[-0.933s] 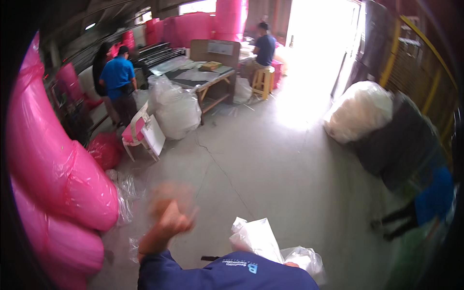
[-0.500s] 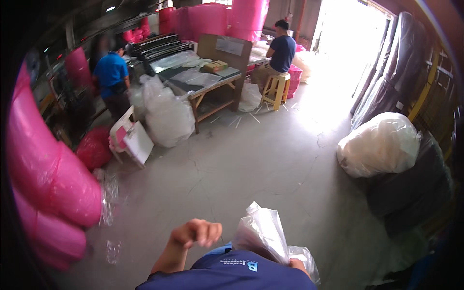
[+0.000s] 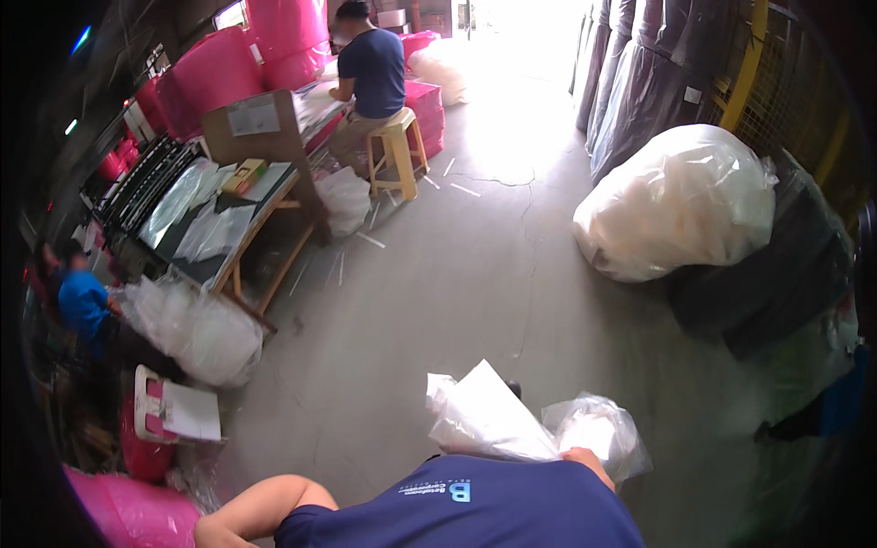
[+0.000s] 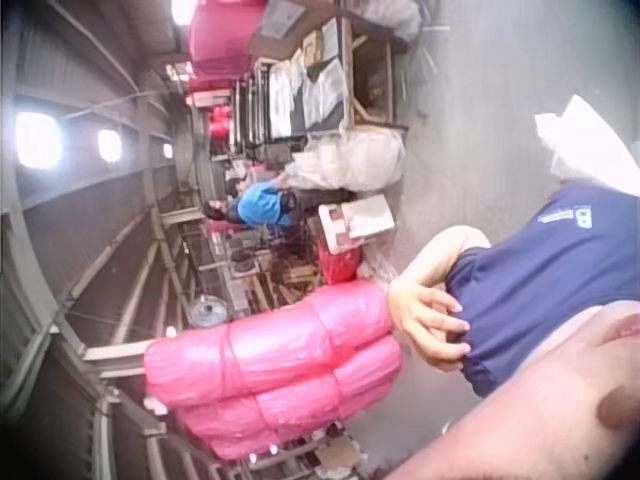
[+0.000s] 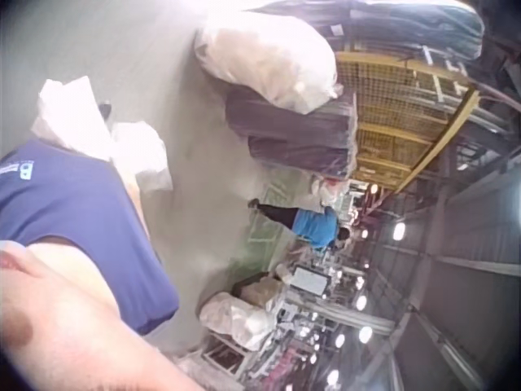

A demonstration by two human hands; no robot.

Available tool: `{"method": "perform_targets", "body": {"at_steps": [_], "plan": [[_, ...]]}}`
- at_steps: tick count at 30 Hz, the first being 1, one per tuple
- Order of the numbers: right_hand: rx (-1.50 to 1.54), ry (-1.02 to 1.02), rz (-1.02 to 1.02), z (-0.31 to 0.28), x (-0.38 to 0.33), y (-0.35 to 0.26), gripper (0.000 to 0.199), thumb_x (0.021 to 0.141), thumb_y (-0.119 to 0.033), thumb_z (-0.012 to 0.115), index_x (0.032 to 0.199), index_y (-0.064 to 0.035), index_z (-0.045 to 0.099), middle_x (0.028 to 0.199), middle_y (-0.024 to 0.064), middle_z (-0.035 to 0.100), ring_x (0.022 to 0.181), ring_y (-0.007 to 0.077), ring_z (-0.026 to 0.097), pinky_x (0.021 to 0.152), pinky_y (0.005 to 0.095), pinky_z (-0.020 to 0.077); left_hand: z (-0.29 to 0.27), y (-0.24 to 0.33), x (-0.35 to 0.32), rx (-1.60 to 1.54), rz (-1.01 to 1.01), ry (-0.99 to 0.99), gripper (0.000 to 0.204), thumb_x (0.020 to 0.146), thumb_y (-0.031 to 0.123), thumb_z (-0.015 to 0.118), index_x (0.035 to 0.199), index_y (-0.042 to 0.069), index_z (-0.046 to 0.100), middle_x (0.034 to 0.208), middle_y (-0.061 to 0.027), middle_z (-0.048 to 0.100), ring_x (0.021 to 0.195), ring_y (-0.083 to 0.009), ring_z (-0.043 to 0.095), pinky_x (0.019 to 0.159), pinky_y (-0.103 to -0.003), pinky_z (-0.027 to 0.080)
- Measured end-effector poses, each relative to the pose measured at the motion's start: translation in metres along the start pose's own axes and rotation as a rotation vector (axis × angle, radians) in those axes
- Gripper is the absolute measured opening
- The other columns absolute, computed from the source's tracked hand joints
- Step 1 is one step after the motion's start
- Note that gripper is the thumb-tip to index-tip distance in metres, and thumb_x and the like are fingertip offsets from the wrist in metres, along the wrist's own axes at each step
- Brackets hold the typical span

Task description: The person unpacks a large plastic bag containing bubble wrap pouches and stacks them on the floor. They repeatedly pull pouches from the bag, inspect them, and place them into a growing pile.

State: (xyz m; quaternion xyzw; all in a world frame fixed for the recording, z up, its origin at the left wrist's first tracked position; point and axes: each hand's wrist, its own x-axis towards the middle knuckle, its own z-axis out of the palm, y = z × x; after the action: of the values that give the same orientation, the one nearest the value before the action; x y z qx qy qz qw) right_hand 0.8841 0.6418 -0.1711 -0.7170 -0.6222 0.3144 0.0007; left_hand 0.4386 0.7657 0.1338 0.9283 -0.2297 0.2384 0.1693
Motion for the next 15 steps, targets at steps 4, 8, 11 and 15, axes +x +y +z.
{"method": "perform_targets", "body": {"at_steps": [4, 8, 11, 15], "plan": [[-0.049, -0.060, 0.065, -0.066, 0.126, 0.054, 0.019, 0.070, -0.018, 0.056, 0.081, -0.0049, 0.065, 0.080, 0.0189, 0.062, 0.087, 0.0330, 0.060, 0.076, 0.0419, 0.0470, 0.001, -0.128, 0.026, -0.047, -0.138, 0.101, 0.012, 0.084, 0.022, 0.058, 0.095, 0.025, 0.063, 0.103, 0.0130, 0.060, 0.080, -0.0102, 0.054, 0.072, -0.027, 0.047], [-0.033, 0.025, -0.115, -0.175, 0.241, 0.097, 0.020, 0.066, -0.013, 0.058, 0.080, 0.0010, 0.064, 0.082, 0.0216, 0.061, 0.083, 0.0371, 0.061, 0.074, 0.0428, 0.0479, -0.024, -0.252, 0.064, 0.005, -0.172, 0.127, 0.018, 0.084, 0.021, 0.058, 0.100, 0.026, 0.064, 0.108, 0.0124, 0.060, 0.084, -0.0119, 0.057, 0.072, -0.027, 0.046], [-0.015, -0.021, -0.103, -0.253, 0.324, 0.120, 0.019, 0.063, -0.010, 0.059, 0.076, 0.0026, 0.064, 0.081, 0.0229, 0.061, 0.082, 0.0383, 0.061, 0.073, 0.0433, 0.0480, -0.056, -0.348, 0.087, 0.011, -0.231, 0.061, 0.021, 0.085, 0.022, 0.056, 0.104, 0.026, 0.064, 0.111, 0.0099, 0.061, 0.090, -0.0135, 0.059, 0.072, -0.027, 0.045], [-0.037, -0.118, -0.132, -0.336, 0.450, 0.141, 0.019, 0.062, -0.008, 0.056, 0.075, 0.0031, 0.064, 0.080, 0.0243, 0.062, 0.081, 0.0384, 0.061, 0.074, 0.0427, 0.0485, -0.079, -0.500, 0.086, -0.176, -0.271, 0.082, 0.018, 0.082, 0.018, 0.060, 0.098, 0.025, 0.067, 0.104, 0.0006, 0.063, 0.085, -0.0170, 0.059, 0.071, -0.028, 0.044]]}}
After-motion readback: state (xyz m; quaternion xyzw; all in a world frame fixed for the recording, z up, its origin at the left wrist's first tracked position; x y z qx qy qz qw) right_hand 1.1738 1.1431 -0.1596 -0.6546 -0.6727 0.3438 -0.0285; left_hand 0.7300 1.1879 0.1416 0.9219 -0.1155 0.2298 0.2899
